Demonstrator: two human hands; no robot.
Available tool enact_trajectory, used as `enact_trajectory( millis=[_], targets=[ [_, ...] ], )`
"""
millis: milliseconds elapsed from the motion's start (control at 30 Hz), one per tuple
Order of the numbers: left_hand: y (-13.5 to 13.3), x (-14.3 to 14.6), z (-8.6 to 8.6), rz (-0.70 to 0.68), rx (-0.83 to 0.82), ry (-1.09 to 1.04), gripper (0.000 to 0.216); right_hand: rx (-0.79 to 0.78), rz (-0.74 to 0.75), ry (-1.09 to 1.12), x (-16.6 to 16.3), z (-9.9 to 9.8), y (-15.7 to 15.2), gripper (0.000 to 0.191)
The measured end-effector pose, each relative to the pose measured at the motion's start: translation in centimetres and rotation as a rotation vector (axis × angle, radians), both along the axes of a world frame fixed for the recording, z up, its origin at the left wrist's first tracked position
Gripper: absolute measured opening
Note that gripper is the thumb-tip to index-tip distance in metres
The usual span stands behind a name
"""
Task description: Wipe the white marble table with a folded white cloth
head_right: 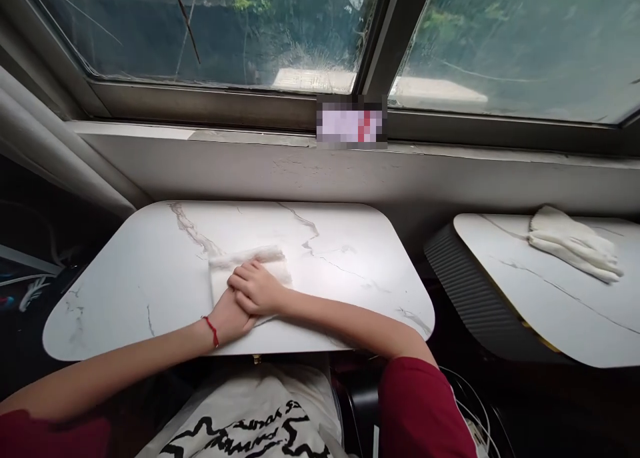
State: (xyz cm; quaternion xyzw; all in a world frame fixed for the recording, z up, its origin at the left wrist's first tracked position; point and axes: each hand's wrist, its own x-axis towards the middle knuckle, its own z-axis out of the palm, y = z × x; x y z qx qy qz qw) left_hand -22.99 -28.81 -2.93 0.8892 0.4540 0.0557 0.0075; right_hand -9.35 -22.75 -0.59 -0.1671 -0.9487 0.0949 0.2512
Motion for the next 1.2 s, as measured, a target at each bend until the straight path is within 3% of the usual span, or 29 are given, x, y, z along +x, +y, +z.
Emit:
enact_trajectory(
  millis=[100,200,500,733,933,1200],
  targets=[
    [3.9,1.7,1.5,-0.091,-0.044,0.016,0.055,-0.017,-0.101,0.042,1.7,0.2,2.7,0.022],
    [7.2,3.2,2.1,-0.076,-0.035,0.001,0.054,-0.04,-0.14,0.075,3.0,0.5,5.4,0.023],
    [14.8,6.5,1.6,-0.099,0.065,-0.058,0.056,-0.054,-0.167,0.112,5.9,0.4,12.8,0.025],
    [20.8,8.3,2.1,-0.068,0.084,-0.145,0.051,-0.111,-0.25,0.147,6.7,0.5,18.6,0.027],
    [23.6,8.6,2.2,-0.037,0.105,-0.159,0.055,-0.13,-0.272,0.156,6.8,0.8,21.4,0.028],
    [25.9,8.6,0.5,-0.03,0.138,-0.171,0.06,-0.134,-0.272,0.209,6.9,0.5,23.3,0.027]
  ],
)
